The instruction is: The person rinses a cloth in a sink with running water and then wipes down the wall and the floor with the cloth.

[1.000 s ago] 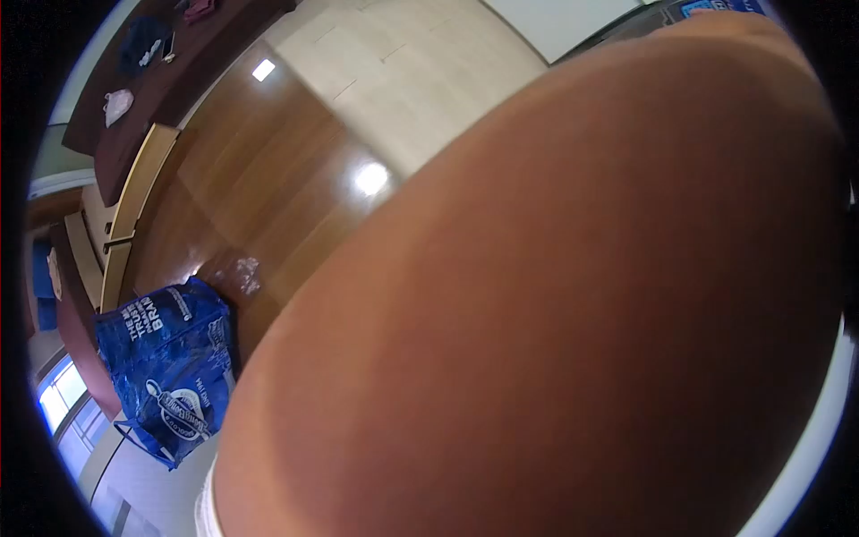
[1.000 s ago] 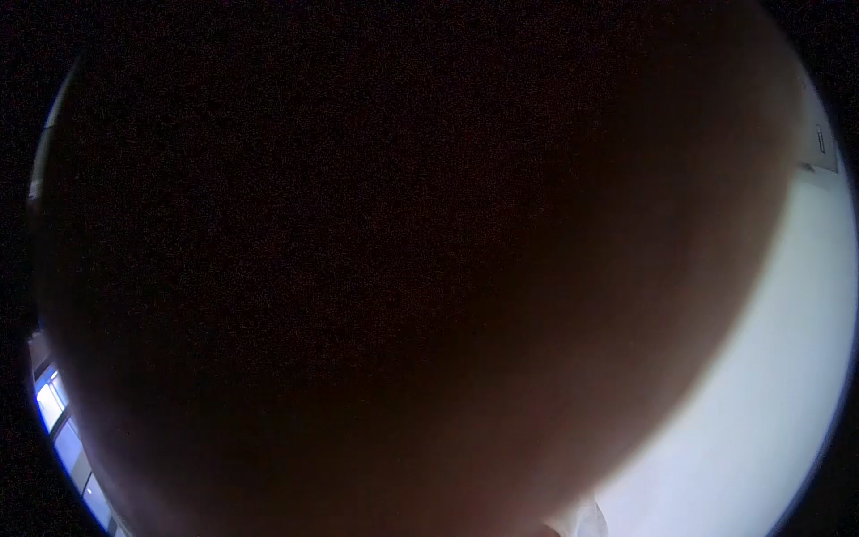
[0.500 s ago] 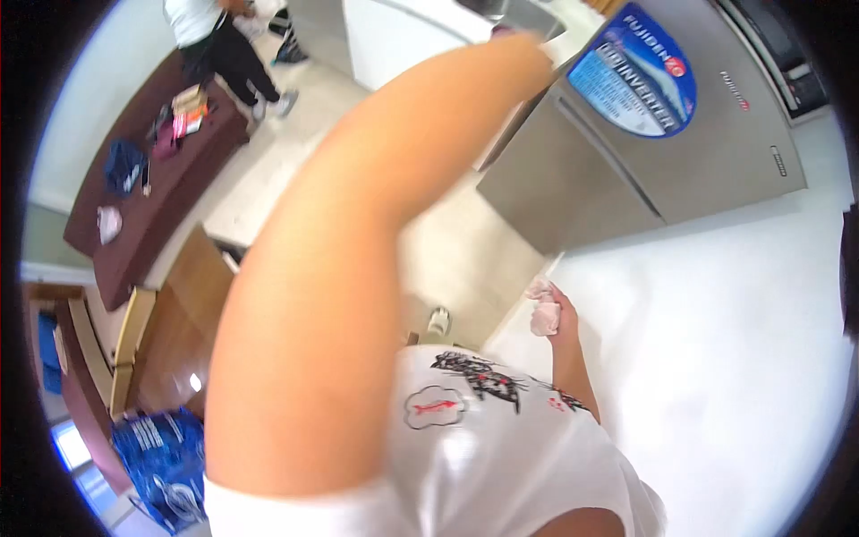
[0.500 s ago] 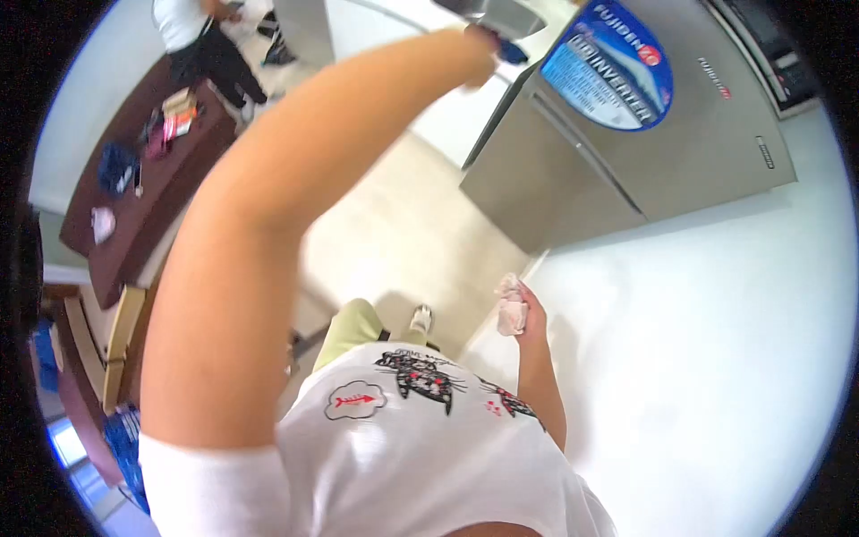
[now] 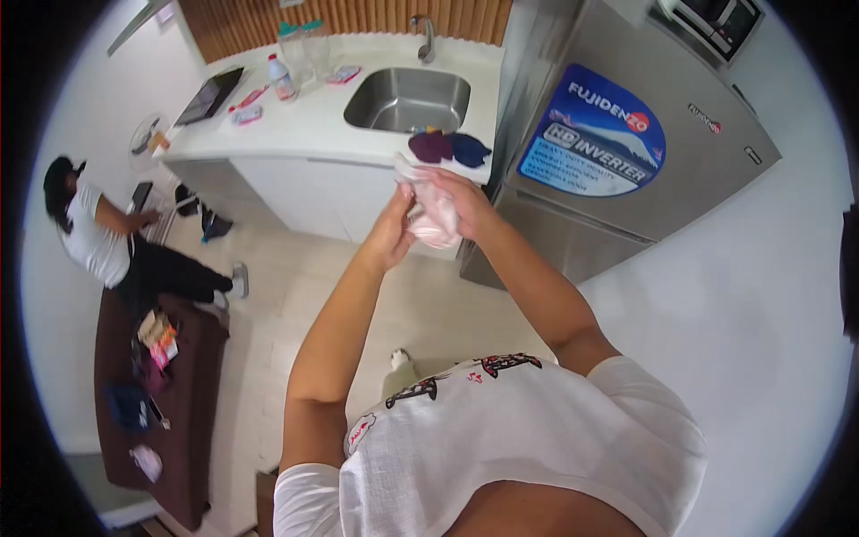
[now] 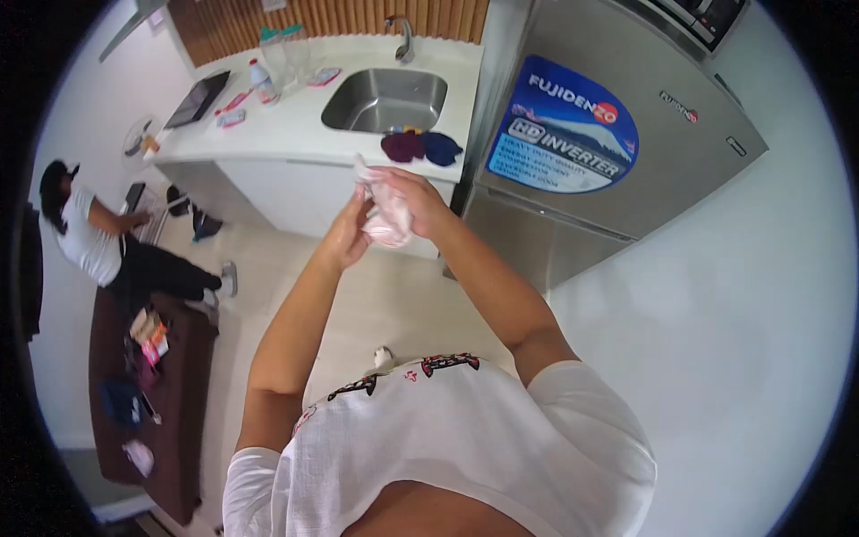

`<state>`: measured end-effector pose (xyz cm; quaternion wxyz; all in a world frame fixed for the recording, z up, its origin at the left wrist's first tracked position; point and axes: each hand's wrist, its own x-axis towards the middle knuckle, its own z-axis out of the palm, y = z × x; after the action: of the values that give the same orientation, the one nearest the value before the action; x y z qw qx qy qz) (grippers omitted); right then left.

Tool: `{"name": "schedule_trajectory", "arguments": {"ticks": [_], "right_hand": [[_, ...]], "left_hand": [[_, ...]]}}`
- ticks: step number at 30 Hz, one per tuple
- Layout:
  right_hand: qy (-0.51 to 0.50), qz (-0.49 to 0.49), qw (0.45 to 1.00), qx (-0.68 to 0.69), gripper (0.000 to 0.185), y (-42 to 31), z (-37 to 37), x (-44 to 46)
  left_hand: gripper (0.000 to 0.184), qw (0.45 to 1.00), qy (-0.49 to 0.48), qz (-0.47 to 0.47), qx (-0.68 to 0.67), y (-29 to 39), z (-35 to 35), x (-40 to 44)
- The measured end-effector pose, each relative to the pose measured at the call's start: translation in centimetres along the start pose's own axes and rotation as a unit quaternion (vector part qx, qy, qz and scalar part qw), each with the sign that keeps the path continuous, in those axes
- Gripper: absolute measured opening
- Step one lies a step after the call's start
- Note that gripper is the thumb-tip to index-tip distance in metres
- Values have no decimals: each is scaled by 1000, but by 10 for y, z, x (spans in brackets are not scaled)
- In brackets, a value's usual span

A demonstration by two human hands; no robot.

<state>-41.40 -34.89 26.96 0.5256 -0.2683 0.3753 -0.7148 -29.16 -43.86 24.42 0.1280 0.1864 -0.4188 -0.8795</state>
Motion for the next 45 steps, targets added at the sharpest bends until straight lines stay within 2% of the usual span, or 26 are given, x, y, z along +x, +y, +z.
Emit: {"name": "schedule_trajectory", "arguments": {"ticks": [4,7,9,10,11,13,15,16,18,19,20,21,22,24,26,27,29,30,31,32,34,38,40,42,44,45], "right_hand": [[-9,-68,996,-49,32,-40,12,105],[27,-171,964,-200,30,-61,-5,164],[117,-132,956,-235,32,-72,-31,199],[194,-127,931,-280,34,-76,-46,218],[199,-127,930,-282,34,-80,-66,238],[215,-153,961,-86,35,-77,-123,277],[175,-125,975,-57,30,-77,-162,332],[207,-130,940,-239,26,-68,-160,348],[206,-176,785,-557,19,-58,-174,373],[213,-164,785,-558,19,-62,-189,383],[218,-146,773,-578,19,-68,-195,393],[223,-130,762,-593,19,-71,-198,403],[231,-127,764,-589,19,-74,-201,410],[196,-78,889,-406,19,-81,-215,424],[239,-64,906,-343,20,-82,-230,437],[268,-54,919,-284,21,-82,-243,447],[366,-5,879,-307,29,-66,-277,478],[433,55,845,-308,39,-83,-242,478],[386,13,885,-260,47,-55,-295,507],[382,33,892,-241,46,-52,-308,523],[392,-31,830,-396,42,-45,-319,540],[546,12,747,-379,37,-60,-287,552],[546,20,748,-377,38,-70,-279,554],[565,39,737,-368,36,-72,-283,562],[608,49,716,-338,33,-66,-297,577],[618,35,718,-317,32,-65,-297,581]], "left_hand": [[54,993,-62,98,9,93,-21,90],[56,986,-75,151,20,137,-31,159],[58,978,-87,187,13,158,-49,215],[57,971,-72,200,110,162,-69,248],[57,954,-53,211,205,165,-87,279],[59,957,-48,195,209,168,-109,313],[58,958,-52,135,249,182,-128,360],[64,938,-71,164,297,177,-133,386],[66,950,-83,148,264,181,-120,398],[68,957,-88,154,230,185,-114,406],[73,947,-194,130,222,189,-122,430],[73,947,-196,122,222,186,-130,444],[68,954,-161,88,235,183,-136,456],[64,956,-139,49,253,181,-148,490],[47,890,-147,35,429,168,-185,533],[47,887,-162,31,432,168,-188,544],[30,890,-90,26,445,165,-191,556],[27,856,-88,60,505,167,-189,561],[25,818,-91,99,560,167,-184,565],[25,802,-102,83,583,168,-179,570],[25,775,-139,98,609,164,-181,580],[24,755,-196,149,608,135,-199,603],[21,818,-152,-44,554,143,-180,592],[21,843,-210,-102,485,120,-204,624],[17,894,-181,-181,368,126,-185,611],[16,880,-204,-213,371,123,-189,620]]}}
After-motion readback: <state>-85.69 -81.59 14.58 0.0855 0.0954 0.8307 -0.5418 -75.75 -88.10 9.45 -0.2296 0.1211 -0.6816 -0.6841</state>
